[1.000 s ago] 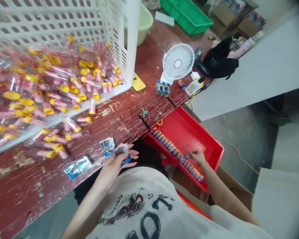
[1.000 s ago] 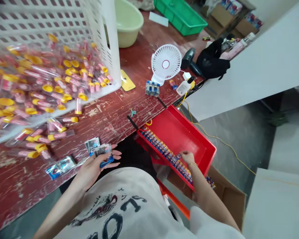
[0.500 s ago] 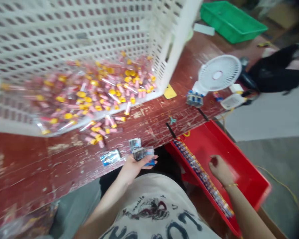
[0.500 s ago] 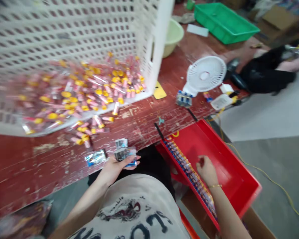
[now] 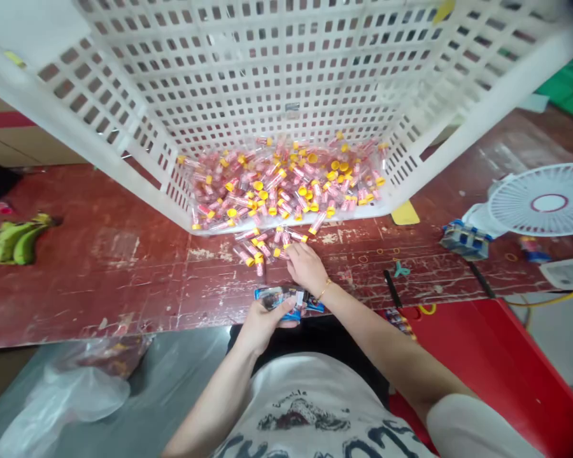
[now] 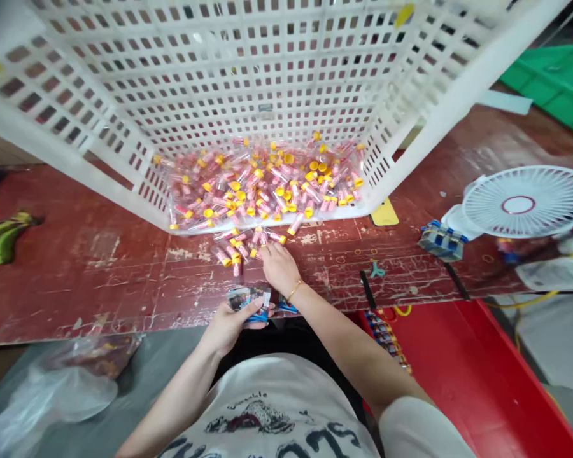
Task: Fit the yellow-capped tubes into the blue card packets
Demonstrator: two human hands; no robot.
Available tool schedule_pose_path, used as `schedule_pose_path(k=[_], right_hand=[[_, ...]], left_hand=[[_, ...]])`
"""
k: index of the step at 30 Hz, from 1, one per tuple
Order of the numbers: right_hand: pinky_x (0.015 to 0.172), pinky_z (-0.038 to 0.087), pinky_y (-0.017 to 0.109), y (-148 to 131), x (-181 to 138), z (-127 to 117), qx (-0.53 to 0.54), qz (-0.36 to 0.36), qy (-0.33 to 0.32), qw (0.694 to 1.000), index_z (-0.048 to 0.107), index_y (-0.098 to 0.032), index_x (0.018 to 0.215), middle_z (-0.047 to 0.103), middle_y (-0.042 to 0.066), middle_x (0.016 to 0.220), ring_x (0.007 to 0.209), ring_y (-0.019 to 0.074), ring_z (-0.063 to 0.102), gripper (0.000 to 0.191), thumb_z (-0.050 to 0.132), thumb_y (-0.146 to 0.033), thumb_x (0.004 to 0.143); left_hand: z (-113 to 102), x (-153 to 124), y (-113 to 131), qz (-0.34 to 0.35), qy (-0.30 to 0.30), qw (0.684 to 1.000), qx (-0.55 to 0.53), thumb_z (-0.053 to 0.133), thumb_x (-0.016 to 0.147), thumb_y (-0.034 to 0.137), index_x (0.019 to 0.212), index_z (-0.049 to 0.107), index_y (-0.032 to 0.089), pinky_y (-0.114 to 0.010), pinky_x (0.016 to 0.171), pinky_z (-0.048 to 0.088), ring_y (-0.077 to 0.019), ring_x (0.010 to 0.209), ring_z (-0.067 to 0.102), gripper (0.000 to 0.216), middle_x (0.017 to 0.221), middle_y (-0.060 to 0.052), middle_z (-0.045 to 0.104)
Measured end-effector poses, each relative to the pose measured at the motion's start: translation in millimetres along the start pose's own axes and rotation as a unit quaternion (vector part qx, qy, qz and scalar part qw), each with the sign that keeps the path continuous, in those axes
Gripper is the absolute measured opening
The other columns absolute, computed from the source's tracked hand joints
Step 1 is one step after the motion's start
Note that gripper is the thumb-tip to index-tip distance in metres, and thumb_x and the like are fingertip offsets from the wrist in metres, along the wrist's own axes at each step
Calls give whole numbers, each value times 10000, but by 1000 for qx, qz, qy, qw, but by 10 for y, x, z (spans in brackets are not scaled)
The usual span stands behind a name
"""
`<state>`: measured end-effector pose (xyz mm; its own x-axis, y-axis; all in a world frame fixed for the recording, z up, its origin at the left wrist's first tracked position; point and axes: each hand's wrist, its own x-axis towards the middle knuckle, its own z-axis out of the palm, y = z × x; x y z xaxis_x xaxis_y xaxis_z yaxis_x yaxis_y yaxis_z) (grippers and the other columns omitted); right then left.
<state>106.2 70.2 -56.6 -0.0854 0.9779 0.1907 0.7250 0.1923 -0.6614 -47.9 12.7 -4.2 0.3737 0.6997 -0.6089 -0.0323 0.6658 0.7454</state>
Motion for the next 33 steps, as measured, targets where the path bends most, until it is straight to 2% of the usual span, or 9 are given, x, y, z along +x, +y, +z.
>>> schedule_pose_path(k=[3, 6, 9, 12, 15, 20, 24, 30, 33], right_hand=[[796, 509, 391, 62, -139, -80, 37, 42, 32, 998, 484, -177, 987, 603, 87, 900, 864, 224, 577, 238, 559, -120, 768], [646, 524, 299, 64, -349, -296, 213, 96, 67, 970, 385, -206, 1116, 574, 26, 864, 723, 158, 587, 413, 618, -229, 776], [717, 528, 298, -14, -528, -539, 376, 107, 81, 917, 373, -254, 1116, 561, 2, 910, 768, 138, 608, 437, 650, -279, 779], [745, 533, 301, -102, -634, -719, 428, 118, 83, 892, 398, -268, 1022, 559, -13, 895, 788, 136, 620, 371, 675, -316, 779], [749, 542, 314, -158, -679, -813, 427, 134, 81, 891, 415, -261, 963, 583, -8, 870, 791, 147, 633, 332, 679, -354, 784], [789, 540, 332, -220, -699, -858, 329, 101, 166, 924, 463, -250, 993, 621, 28, 926, 848, 169, 652, 273, 663, -298, 813], [820, 533, 351, -243, -699, -889, 272, 56, 133, 951, 493, -242, 993, 623, 44, 955, 866, 181, 648, 229, 646, -243, 823], [808, 524, 353, -253, -681, -960, 195, 16, 136, 971, 515, -245, 988, 620, 44, 949, 839, 180, 632, 196, 630, -232, 829], [780, 529, 335, -196, -657, -934, 247, 46, 84, 964, 515, -238, 983, 633, 36, 909, 803, 172, 632, 222, 654, -271, 813]], left_hand=[[-4, 51, -6, -8, 18, 1000, 6, 801, 622, 403, 876, 702, 117, -280, 615, 572, -190, 707, 692, 395, 771, -76, 727], [40, 120, -19, -7, 25, 1000, 7, 828, 572, 394, 799, 699, 122, -277, 582, 567, -173, 628, 677, 377, 689, -46, 706], [112, 171, -15, 8, 30, 999, 6, 837, 559, 375, 774, 701, 117, -267, 564, 558, -159, 591, 657, 363, 654, -39, 694], [192, 194, 14, 18, 22, 1000, 7, 856, 526, 339, 788, 707, 119, -270, 564, 555, -152, 565, 643, 374, 644, -31, 692], [260, 194, 52, 28, 13, 1000, 7, 867, 503, 322, 739, 701, 122, -280, 569, 558, -151, 546, 636, 352, 625, -26, 685], [316, 187, 68, 41, 1, 999, -6, 870, 494, 335, 718, 691, 113, -297, 610, 572, -150, 563, 630, 363, 637, -25, 679], [317, 215, 21, 46, 5, 999, -5, 870, 490, 333, 723, 684, 114, -289, 599, 573, -156, 582, 637, 370, 658, -30, 681], [277, 279, -46, 49, 4, 999, 19, 872, 475, 347, 760, 695, 116, -296, 593, 564, -162, 580, 632, 408, 664, -38, 684], [279, 263, -30, 56, -11, 998, 29, 869, 485, 346, 721, 691, 122, -286, 578, 551, -161, 563, 628, 371, 624, -25, 674]])
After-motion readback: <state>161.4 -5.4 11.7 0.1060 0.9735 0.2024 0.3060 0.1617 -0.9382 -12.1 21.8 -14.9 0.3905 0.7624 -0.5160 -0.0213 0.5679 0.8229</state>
